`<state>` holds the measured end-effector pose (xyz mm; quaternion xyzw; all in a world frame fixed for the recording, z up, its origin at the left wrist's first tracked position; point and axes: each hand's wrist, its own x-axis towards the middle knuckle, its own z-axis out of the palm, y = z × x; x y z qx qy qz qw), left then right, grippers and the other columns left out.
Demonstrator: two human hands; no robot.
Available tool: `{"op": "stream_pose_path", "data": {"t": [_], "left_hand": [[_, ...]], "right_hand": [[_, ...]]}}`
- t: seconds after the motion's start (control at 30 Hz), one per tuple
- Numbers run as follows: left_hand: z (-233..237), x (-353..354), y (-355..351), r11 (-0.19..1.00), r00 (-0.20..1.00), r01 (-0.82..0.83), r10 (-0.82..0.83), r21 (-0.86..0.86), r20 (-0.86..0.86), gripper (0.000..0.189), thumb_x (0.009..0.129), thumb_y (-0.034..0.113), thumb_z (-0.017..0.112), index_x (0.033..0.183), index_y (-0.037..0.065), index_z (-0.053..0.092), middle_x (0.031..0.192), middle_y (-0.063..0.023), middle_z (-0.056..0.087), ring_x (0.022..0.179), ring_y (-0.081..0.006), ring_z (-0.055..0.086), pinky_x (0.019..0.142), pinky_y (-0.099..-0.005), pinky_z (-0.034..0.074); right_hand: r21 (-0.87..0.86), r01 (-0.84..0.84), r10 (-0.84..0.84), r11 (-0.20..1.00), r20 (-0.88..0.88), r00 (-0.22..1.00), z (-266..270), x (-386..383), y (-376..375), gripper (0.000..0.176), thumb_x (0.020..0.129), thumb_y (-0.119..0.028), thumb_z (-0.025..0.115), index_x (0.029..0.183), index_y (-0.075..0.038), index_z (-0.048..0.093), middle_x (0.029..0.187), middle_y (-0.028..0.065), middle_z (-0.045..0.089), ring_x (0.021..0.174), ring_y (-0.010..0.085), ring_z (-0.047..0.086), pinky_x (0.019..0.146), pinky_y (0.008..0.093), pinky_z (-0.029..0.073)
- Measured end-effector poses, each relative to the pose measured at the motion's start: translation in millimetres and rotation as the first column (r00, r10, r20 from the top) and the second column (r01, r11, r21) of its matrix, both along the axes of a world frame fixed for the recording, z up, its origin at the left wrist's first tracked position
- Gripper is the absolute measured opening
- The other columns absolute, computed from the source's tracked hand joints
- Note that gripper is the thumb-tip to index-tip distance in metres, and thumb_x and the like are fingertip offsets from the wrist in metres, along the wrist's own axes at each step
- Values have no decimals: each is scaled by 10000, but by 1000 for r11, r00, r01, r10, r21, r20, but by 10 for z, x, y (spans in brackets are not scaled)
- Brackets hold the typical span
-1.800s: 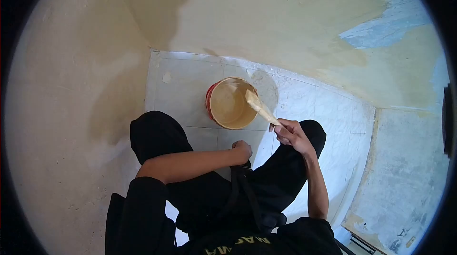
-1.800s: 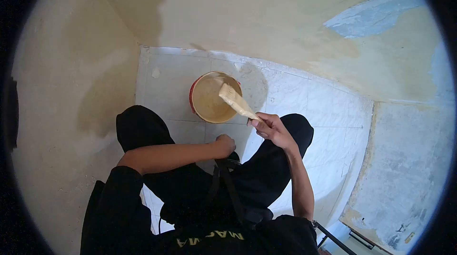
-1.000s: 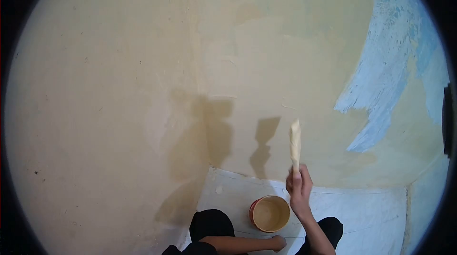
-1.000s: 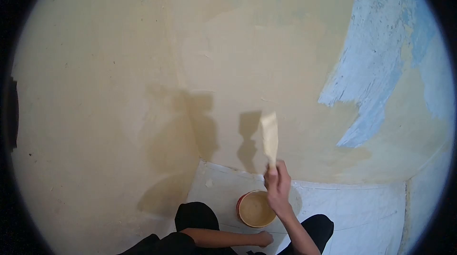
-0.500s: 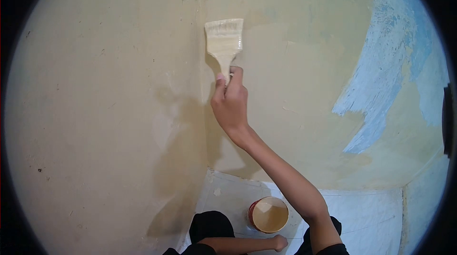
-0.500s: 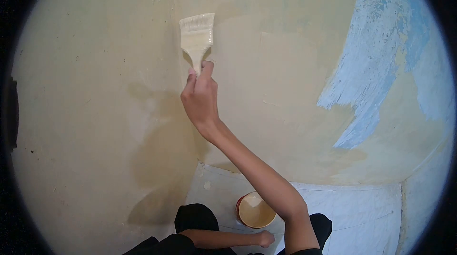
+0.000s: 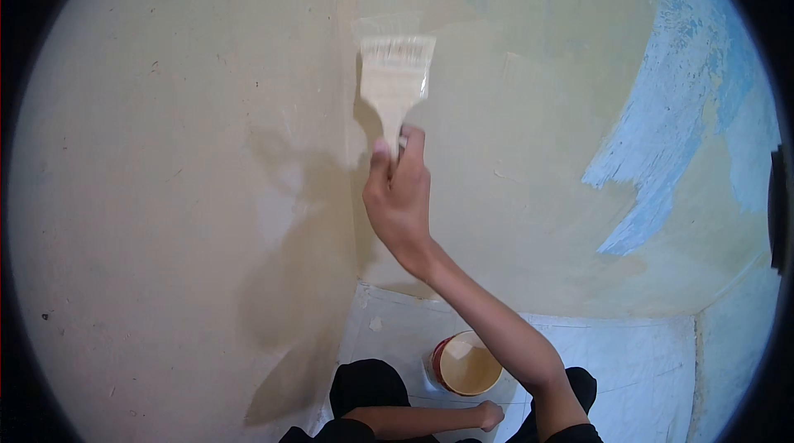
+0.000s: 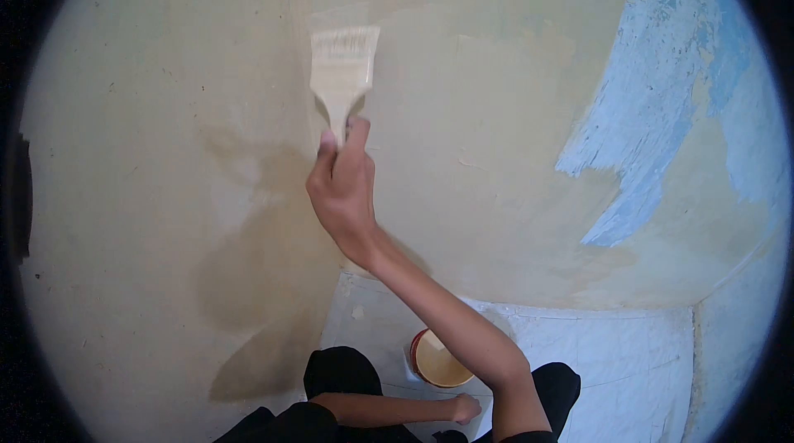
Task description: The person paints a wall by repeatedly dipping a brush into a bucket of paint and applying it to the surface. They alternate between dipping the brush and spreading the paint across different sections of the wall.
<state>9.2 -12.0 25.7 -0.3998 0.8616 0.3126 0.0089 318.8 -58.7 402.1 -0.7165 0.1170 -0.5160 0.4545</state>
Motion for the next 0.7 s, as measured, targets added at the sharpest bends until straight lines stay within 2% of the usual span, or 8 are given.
{"op": "stream_pose_path", "data": {"t": [0.1,0.23,0.37,0.4,0.47,0.53,0.6,0.7], "left_hand": [[-45,-29,-14,999,999,-23,22,-46,-23,195,567,77,650,750,26,692,812,-172,664,761,-310,658,604,-408,527],[-56,-45,-54,999,999,-33,33,-3,3,200,567,78,654,756,25,694,842,-184,661,781,-313,656,610,-403,526],[278,91,-83,996,998,26,-30,90,51,206,562,76,658,757,25,695,859,-188,659,792,-318,654,620,-398,527],[197,46,-76,995,998,27,-31,94,47,206,562,76,658,757,25,695,859,-188,659,792,-318,654,620,-398,527],[-43,-62,-89,999,999,26,-27,33,44,211,565,78,653,764,23,694,861,-189,659,794,-324,652,632,-399,528],[71,-42,-32,998,999,22,-24,57,29,214,568,76,648,770,21,693,864,-187,659,798,-324,652,637,-402,528],[158,38,-24,997,1000,13,-14,73,20,217,572,74,644,776,19,693,867,-186,660,802,-325,652,643,-406,529],[159,62,-13,998,1000,20,-20,57,1,225,577,70,633,787,14,690,869,-188,658,806,-326,651,646,-409,530]], "right_hand": [[-27,58,-58,998,-5,998,236,119,-71,153,921,-86,431,1014,26,387,593,139,471,480,253,447,497,366,380],[-45,99,-100,994,-11,995,31,191,-125,154,920,-87,434,1009,32,393,586,144,466,485,263,451,508,377,395],[92,47,-37,995,-115,993,-440,-13,17,170,926,-99,441,1021,37,405,564,114,456,478,197,441,484,340,374],[160,33,-13,987,-126,992,-527,-52,52,176,929,-103,445,1028,37,407,558,95,447,475,163,426,470,319,358],[153,30,-5,988,-157,988,-586,-158,111,178,930,-106,450,1030,37,412,560,79,440,480,135,410,462,301,344],[146,31,-3,989,-189,982,-559,-214,123,181,931,-109,454,1032,37,418,562,64,433,486,107,395,454,283,330],[48,-10,12,999,-33,999,-409,-165,75,173,931,-110,458,1019,36,429,561,53,421,494,94,378,453,275,328],[26,-15,14,1000,10,1000,-28,-88,-28,176,938,-125,448,1009,35,435,561,41,424,499,84,379,451,269,325]]}}
